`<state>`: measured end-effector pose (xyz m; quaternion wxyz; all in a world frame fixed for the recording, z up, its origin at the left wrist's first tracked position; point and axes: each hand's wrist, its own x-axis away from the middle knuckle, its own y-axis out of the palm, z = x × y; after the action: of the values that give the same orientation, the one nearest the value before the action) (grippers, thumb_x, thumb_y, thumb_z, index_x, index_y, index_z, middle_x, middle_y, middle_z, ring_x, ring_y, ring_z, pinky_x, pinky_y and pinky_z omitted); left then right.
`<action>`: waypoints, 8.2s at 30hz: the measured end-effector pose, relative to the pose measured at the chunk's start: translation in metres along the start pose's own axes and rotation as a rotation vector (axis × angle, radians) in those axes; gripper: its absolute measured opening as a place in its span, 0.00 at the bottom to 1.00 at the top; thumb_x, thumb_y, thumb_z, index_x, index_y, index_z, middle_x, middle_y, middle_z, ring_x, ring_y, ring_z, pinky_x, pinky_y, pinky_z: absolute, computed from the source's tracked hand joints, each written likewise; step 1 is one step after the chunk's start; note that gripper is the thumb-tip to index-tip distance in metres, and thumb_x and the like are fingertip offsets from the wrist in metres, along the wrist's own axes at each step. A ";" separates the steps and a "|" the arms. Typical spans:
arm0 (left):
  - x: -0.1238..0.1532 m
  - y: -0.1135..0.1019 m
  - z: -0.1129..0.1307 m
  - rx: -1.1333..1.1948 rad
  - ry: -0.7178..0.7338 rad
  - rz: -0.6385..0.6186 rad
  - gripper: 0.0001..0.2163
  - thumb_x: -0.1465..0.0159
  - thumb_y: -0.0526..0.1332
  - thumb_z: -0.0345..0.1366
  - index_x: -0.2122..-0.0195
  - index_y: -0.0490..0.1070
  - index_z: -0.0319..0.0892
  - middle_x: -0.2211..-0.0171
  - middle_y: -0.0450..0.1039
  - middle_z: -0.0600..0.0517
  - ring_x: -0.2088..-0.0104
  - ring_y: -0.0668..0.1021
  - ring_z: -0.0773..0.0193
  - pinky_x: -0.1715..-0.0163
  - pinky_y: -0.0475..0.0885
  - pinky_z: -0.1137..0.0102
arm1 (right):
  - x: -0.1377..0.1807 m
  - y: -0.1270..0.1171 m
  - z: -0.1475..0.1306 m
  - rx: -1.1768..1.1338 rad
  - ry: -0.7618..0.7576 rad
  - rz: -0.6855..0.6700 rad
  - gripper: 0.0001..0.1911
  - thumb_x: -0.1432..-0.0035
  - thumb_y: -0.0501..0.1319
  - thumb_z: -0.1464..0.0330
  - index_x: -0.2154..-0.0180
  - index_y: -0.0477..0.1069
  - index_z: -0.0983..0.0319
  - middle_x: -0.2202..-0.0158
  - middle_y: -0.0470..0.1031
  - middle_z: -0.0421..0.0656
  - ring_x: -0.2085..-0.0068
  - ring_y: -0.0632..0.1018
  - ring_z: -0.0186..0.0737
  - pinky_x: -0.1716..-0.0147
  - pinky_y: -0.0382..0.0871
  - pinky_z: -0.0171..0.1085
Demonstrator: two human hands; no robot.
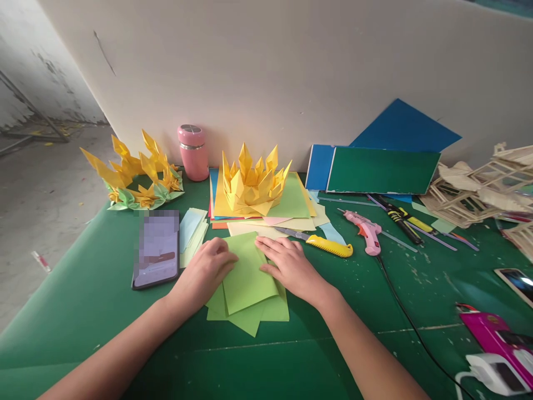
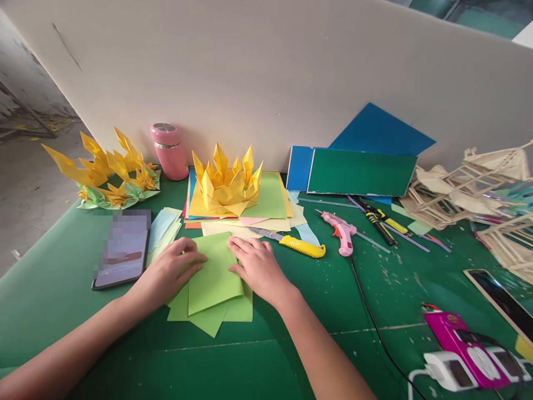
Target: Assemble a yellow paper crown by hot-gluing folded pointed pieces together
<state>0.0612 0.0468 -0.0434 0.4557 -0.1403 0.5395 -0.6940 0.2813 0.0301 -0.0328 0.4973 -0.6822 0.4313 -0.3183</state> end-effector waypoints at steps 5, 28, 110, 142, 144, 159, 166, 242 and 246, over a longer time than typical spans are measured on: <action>-0.001 0.002 0.001 0.128 0.121 -0.119 0.11 0.33 0.50 0.30 0.58 0.72 0.43 0.54 0.73 0.47 0.53 0.75 0.58 0.51 0.71 0.61 | -0.001 0.001 0.003 -0.008 -0.007 -0.006 0.24 0.36 0.55 0.65 0.39 0.60 0.56 0.37 0.61 0.42 0.43 0.66 0.51 0.47 0.62 0.52; 0.005 0.005 0.002 -0.034 0.210 -0.178 0.16 0.33 0.51 0.45 0.53 0.69 0.41 0.42 0.68 0.44 0.40 0.65 0.51 0.43 0.65 0.55 | 0.039 0.018 -0.015 -0.110 -0.392 0.014 0.16 0.34 0.52 0.64 0.48 0.71 0.53 0.42 0.69 0.43 0.41 0.66 0.44 0.42 0.59 0.50; 0.001 0.000 0.014 -0.046 0.137 -0.334 0.27 0.39 0.56 0.53 0.41 0.63 0.48 0.36 0.59 0.47 0.34 0.53 0.43 0.38 0.52 0.46 | 0.038 0.016 -0.001 -0.352 -0.313 0.073 0.16 0.44 0.65 0.66 0.53 0.76 0.59 0.45 0.72 0.48 0.42 0.69 0.48 0.43 0.64 0.52; 0.000 -0.001 0.022 -0.069 0.078 -0.321 0.28 0.43 0.61 0.53 0.42 0.65 0.51 0.39 0.62 0.49 0.35 0.53 0.40 0.39 0.52 0.43 | 0.039 0.019 -0.001 -0.321 -0.336 0.107 0.14 0.43 0.64 0.66 0.53 0.76 0.59 0.45 0.73 0.47 0.42 0.70 0.47 0.44 0.66 0.50; 0.000 -0.001 0.023 -0.073 0.080 -0.320 0.28 0.44 0.61 0.53 0.43 0.66 0.51 0.39 0.63 0.49 0.35 0.54 0.40 0.39 0.52 0.43 | 0.039 0.018 -0.001 -0.325 -0.337 0.103 0.14 0.43 0.64 0.67 0.54 0.76 0.59 0.45 0.73 0.47 0.42 0.70 0.47 0.43 0.65 0.50; 0.001 0.003 0.022 -0.076 0.089 -0.329 0.30 0.43 0.59 0.56 0.42 0.65 0.47 0.38 0.60 0.46 0.35 0.51 0.37 0.40 0.53 0.43 | 0.038 0.017 -0.001 -0.349 -0.356 0.100 0.13 0.42 0.63 0.67 0.54 0.77 0.61 0.45 0.72 0.50 0.42 0.70 0.47 0.43 0.64 0.50; 0.003 0.004 0.022 -0.087 0.088 -0.357 0.33 0.41 0.55 0.58 0.39 0.61 0.47 0.33 0.52 0.50 0.34 0.48 0.36 0.38 0.48 0.43 | 0.039 0.015 0.004 -0.411 -0.364 0.078 0.11 0.41 0.62 0.68 0.55 0.77 0.59 0.46 0.74 0.47 0.42 0.70 0.45 0.43 0.64 0.49; 0.000 -0.006 0.021 -0.073 0.178 -0.324 0.20 0.31 0.44 0.43 0.45 0.68 0.45 0.39 0.65 0.49 0.44 0.68 0.50 0.46 0.65 0.50 | 0.086 -0.019 0.073 -0.234 0.082 0.250 0.18 0.37 0.51 0.70 0.50 0.73 0.52 0.54 0.74 0.44 0.55 0.76 0.43 0.59 0.73 0.40; -0.001 -0.002 0.017 -0.047 0.163 -0.252 0.20 0.30 0.43 0.41 0.46 0.68 0.44 0.43 0.69 0.48 0.44 0.68 0.53 0.44 0.63 0.54 | 0.094 -0.019 0.070 -0.200 0.064 0.183 0.17 0.37 0.53 0.70 0.53 0.75 0.50 0.55 0.75 0.44 0.53 0.75 0.45 0.54 0.70 0.45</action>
<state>0.0725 0.0374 -0.0349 0.3163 -0.1608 0.5689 -0.7420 0.3862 -0.0240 -0.0356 0.4395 -0.6756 0.5370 -0.2488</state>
